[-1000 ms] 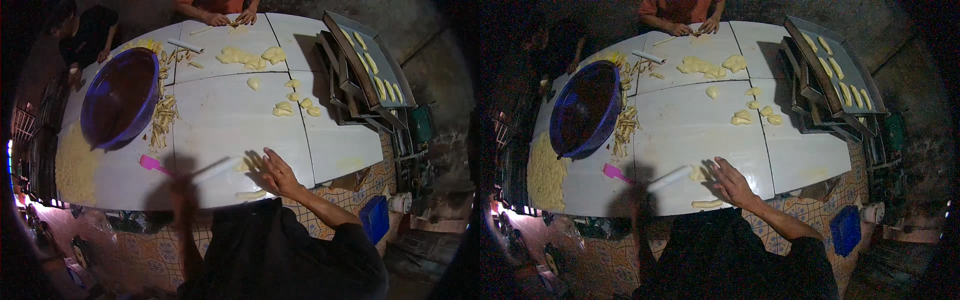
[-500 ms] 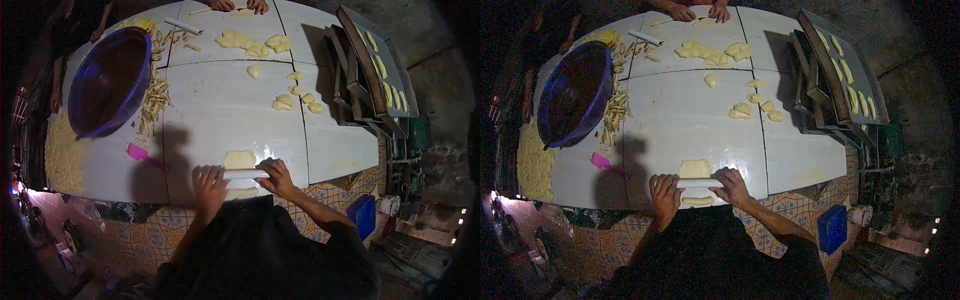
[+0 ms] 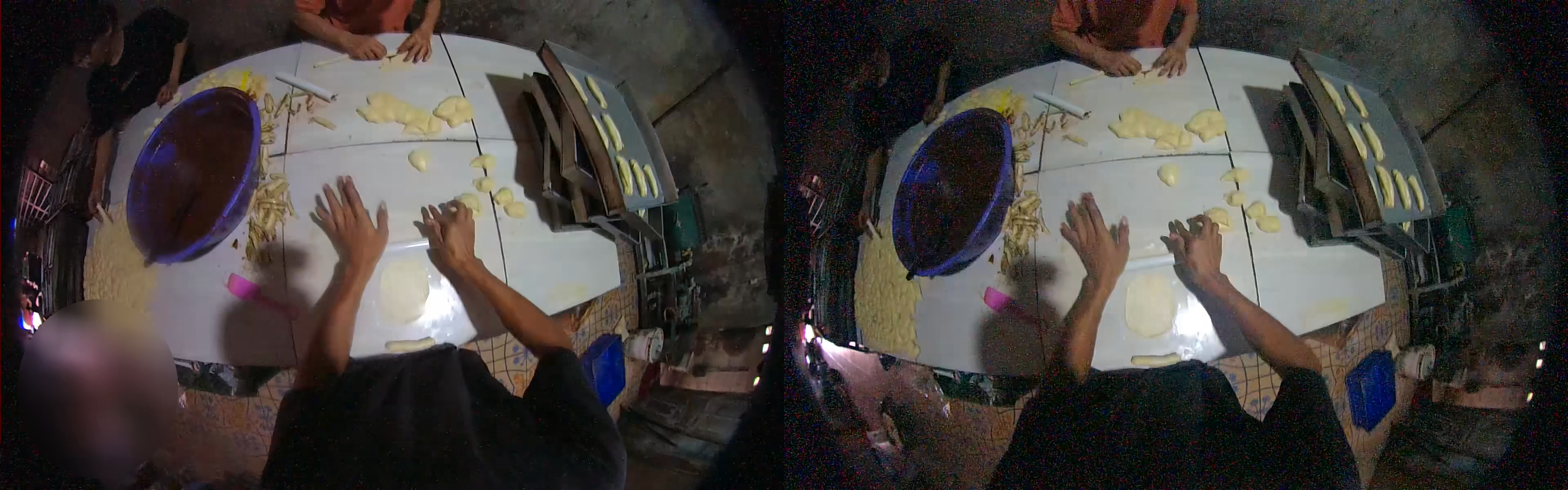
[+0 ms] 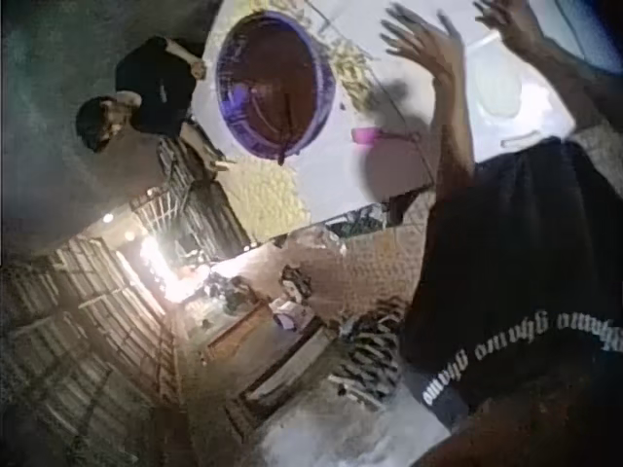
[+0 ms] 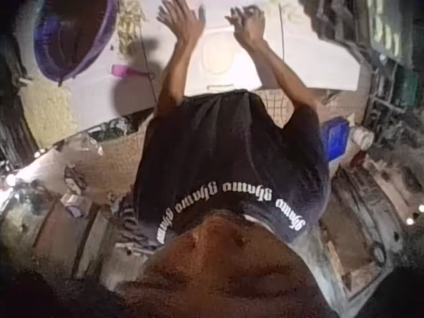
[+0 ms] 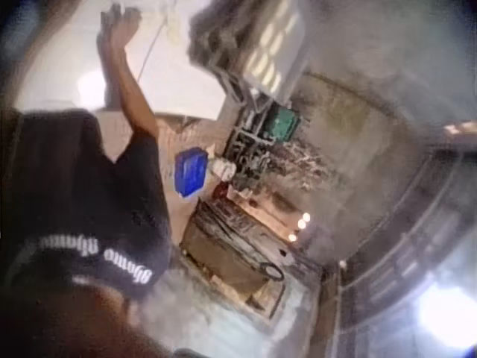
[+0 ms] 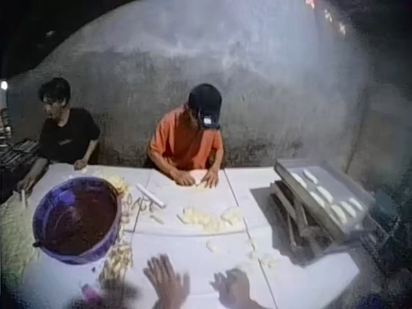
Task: The person flattens dough pieces using a rolling pin and by hand, spreads filling onto the dough with a spatula, adds banana slices, and rolls the dough into pastries.
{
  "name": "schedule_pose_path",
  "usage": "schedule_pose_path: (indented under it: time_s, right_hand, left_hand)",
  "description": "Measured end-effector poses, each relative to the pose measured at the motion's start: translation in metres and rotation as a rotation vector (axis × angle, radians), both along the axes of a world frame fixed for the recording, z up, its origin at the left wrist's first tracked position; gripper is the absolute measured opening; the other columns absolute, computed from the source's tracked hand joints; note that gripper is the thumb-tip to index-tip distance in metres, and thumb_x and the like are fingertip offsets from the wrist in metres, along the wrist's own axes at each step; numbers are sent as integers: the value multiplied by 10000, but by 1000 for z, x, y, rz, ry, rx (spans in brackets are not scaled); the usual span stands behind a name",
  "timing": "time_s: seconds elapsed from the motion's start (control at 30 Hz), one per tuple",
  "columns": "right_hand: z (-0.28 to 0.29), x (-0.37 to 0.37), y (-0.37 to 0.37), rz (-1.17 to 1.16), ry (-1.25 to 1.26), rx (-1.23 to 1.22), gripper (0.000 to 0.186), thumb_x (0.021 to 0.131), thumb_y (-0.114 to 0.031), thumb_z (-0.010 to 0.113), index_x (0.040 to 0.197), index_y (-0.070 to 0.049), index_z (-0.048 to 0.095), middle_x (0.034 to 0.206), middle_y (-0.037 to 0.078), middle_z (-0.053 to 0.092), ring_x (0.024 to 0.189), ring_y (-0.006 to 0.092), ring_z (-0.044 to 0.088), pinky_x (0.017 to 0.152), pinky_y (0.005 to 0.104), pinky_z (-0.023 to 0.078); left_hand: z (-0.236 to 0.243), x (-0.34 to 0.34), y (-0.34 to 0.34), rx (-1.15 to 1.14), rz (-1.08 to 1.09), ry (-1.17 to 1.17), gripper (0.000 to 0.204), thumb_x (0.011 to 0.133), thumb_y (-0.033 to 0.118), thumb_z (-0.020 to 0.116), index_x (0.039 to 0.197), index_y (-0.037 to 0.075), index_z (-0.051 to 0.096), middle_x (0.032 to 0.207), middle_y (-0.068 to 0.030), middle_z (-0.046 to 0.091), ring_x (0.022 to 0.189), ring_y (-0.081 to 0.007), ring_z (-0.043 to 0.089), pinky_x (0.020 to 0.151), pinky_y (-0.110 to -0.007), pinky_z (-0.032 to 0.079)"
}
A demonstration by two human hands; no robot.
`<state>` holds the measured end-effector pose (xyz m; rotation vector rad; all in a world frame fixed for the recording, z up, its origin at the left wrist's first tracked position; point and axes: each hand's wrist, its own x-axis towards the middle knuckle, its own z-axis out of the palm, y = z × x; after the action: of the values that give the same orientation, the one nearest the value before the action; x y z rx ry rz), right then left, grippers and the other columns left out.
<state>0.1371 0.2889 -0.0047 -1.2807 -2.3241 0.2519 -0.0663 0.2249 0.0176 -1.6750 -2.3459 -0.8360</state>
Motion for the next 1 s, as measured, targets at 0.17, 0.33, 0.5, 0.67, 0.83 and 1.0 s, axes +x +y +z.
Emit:
schedule_pose_path:
  time_s: [0.17, 0.33, 0.5, 0.67, 0.83, 1.0]
  right_hand:
    - [61, -88, -19, 128, 530, -229, 286, 945, -140, 655, 1199, -23, 715, 1123, 190, 628, 888, 298, 664, 790, 387, 532]
    - [38, -173, -48, 461, 398, -444, 175, 887, -134, 702, 974, 14, 731, 895, 156, 704, 778, 227, 663, 692, 362, 531]
    - [21, -306, -172, 616, -134, -391, 297, 897, -390, 685, 1044, -133, 704, 1067, 157, 666, 992, 383, 647, 817, 497, 538]
    - [-4, -346, -196, 680, -29, -91, 410, 830, -302, 773, 1122, -37, 664, 961, 180, 635, 911, 394, 626, 857, 463, 529]
    - [39, -332, -181, 969, 14, -890, 157, 929, -111, 656, 1010, 19, 618, 938, 245, 619, 916, 421, 638, 785, 509, 532]
    - [166, -411, -77, 1154, -179, -189, 294, 846, 4, 578, 1137, -7, 618, 1054, 268, 575, 934, 490, 608, 811, 546, 499]
  left_hand:
    - [-21, -3, -64, -420, -547, 102, 543, 761, 42, 655, 1295, -20, 578, 1128, -221, 622, 1151, -375, 554, 983, -488, 430]
    - [4, -23, -178, -80, 108, -222, 582, 804, 19, 650, 1379, 46, 559, 1190, -188, 628, 1135, -367, 573, 989, -477, 434]
    - [-81, -92, -321, -85, 807, 163, 537, 808, 31, 632, 1338, 102, 590, 1133, -138, 649, 1111, -347, 607, 968, -509, 434]
    - [-85, -123, -310, -117, 1014, 63, 611, 860, 6, 549, 1457, 137, 521, 1299, -184, 618, 1095, -289, 623, 956, -432, 466]
    - [-117, -119, -325, 253, 1066, -238, 592, 809, -40, 553, 1376, 106, 633, 1274, -133, 612, 1156, -342, 574, 940, -539, 428]
    - [-87, -120, -309, 139, 998, -279, 425, 1046, 233, 447, 1410, 67, 591, 1349, -194, 573, 1242, -381, 524, 1038, -554, 356]
